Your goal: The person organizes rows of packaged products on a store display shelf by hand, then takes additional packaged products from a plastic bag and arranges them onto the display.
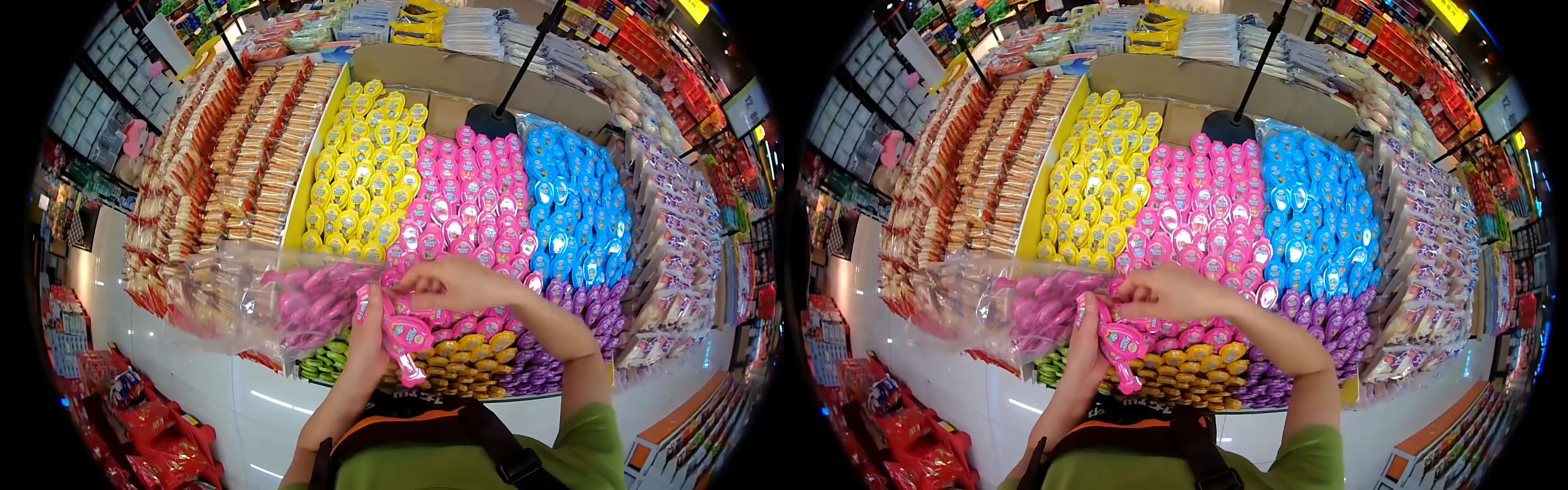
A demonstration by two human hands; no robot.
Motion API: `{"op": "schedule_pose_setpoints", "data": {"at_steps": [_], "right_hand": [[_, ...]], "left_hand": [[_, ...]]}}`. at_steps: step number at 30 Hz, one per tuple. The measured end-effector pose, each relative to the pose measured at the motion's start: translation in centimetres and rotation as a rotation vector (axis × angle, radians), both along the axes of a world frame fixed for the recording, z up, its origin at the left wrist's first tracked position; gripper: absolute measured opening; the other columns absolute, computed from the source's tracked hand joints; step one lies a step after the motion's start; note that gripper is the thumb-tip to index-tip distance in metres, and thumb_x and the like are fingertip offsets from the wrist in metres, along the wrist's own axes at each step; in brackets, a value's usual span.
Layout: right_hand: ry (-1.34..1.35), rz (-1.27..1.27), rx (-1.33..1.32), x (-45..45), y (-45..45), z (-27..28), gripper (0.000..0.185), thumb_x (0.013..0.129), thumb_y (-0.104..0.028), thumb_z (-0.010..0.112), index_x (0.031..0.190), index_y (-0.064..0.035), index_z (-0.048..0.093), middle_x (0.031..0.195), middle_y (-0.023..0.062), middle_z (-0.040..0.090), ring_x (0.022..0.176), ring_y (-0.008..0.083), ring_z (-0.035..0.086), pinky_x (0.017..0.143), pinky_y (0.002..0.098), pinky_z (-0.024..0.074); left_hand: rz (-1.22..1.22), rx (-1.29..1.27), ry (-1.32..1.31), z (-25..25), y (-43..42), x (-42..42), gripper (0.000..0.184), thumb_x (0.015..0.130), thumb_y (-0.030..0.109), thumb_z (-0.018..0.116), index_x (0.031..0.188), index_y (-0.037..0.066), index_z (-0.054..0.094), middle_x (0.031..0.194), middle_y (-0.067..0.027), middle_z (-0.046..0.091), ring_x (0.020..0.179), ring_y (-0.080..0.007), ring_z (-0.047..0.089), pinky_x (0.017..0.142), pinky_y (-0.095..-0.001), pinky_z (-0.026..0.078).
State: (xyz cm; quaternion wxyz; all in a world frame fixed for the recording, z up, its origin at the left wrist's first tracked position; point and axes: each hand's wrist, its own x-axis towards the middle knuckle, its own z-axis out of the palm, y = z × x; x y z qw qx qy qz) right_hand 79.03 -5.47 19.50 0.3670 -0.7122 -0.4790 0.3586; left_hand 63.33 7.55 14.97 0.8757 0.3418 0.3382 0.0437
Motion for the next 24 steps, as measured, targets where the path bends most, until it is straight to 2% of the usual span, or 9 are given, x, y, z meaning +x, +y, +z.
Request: {"op": "schedule_pose_setpoints", "data": {"at_steps": [2,6,10,12,13,16,20,23,24], "right_hand": [[0.062,-0.027,0.052,-2.3,-0.9,-0.4,0.034,0.088,-0.031,0.064,0.109,-0.0044,0.061,0.081,0.0097,0.067,0.073,0.0185,0.064,0.066,0.0319,0.0495],[0.23,-0.153,0.1,-5.1,-2.0,-3.3,0.032,0.089,-0.017,0.063,0.118,-0.0038,0.058,0.082,0.0061,0.065,0.073,0.0124,0.061,0.066,0.0293,0.0491],[0.298,-0.354,0.159,-6.6,-3.1,-3.7,0.035,0.089,-0.013,0.061,0.123,-0.0046,0.056,0.085,0.0071,0.065,0.075,0.0127,0.061,0.068,0.0292,0.0491],[0.289,-0.462,0.2,-7.4,-3.5,-4.2,0.035,0.089,-0.012,0.061,0.123,-0.0054,0.057,0.089,0.0087,0.065,0.076,0.0137,0.062,0.069,0.0297,0.0493],[0.138,-0.388,0.223,-7.5,-3.9,-6.0,0.046,0.087,-0.013,0.062,0.132,-0.0102,0.05,0.1,0.0122,0.065,0.078,0.0179,0.063,0.071,0.032,0.0496],[0.213,-0.288,0.076,-8.9,-3.4,-3.6,0.056,0.086,-0.015,0.064,0.138,-0.0148,0.042,0.116,0.0148,0.061,0.082,0.0222,0.065,0.073,0.0347,0.0496],[0.094,-0.155,0.191,-7.6,-3.0,-3.7,0.059,0.086,-0.016,0.067,0.137,-0.0111,0.04,0.133,0.0129,0.049,0.112,0.0232,0.055,0.09,0.0376,0.048],[-0.128,-0.268,0.273,-3.5,-2.8,-4.2,0.048,0.087,-0.016,0.065,0.13,-0.0113,0.043,0.117,0.0102,0.057,0.098,0.0205,0.061,0.082,0.0349,0.0522],[0.027,-0.376,0.225,-1.3,-2.8,-3.4,0.045,0.088,-0.015,0.064,0.127,-0.0106,0.043,0.107,0.0081,0.058,0.089,0.0178,0.062,0.075,0.0325,0.0535]], "left_hand": [[0.017,0.031,-0.006,0.1,-0.2,-0.6,0.035,0.097,0.044,0.046,0.095,0.01,0.054,0.093,-0.0025,0.059,0.083,-0.0113,0.057,0.075,-0.0294,0.051],[0.029,-0.001,0.034,1.0,-0.9,-1.7,0.018,0.095,0.021,0.057,0.107,0.008,0.056,0.094,-0.0032,0.058,0.082,-0.0111,0.059,0.071,-0.028,0.051],[-0.046,0.07,-0.083,1.8,-1.1,-2.9,0.021,0.09,0.011,0.06,0.111,0.006,0.055,0.105,-0.0075,0.061,0.084,-0.0159,0.064,0.069,-0.0306,0.055],[-0.062,0.01,-0.065,0.6,-0.5,-3.8,0.028,0.088,0.008,0.06,0.115,0.003,0.053,0.098,-0.0095,0.063,0.078,-0.0183,0.065,0.067,-0.0318,0.056],[-0.102,-0.031,-0.032,0.0,0.1,-4.4,0.03,0.088,0.007,0.06,0.116,0.002,0.053,0.095,-0.01,0.064,0.076,-0.0183,0.065,0.067,-0.0315,0.056],[-0.157,0.07,-0.012,0.7,-0.5,-4.2,0.027,0.087,0.006,0.06,0.112,0.001,0.055,0.086,-0.011,0.065,0.072,-0.0173,0.065,0.063,-0.0306,0.056],[-0.21,0.077,0.004,0.0,-0.6,-4.5,0.022,0.087,0.01,0.061,0.107,0.004,0.057,0.091,-0.0095,0.064,0.074,-0.0176,0.065,0.061,-0.0303,0.055],[-0.159,-0.218,-0.032,-1.4,0.3,-4.6,0.021,0.091,0.019,0.06,0.108,0.007,0.056,0.097,-0.0074,0.062,0.076,-0.0199,0.065,0.061,-0.0314,0.055],[-0.141,-0.272,-0.024,-1.8,0.4,-4.7,0.02,0.091,0.019,0.059,0.107,0.008,0.056,0.096,-0.0076,0.062,0.077,-0.0203,0.065,0.06,-0.0319,0.055]]}}
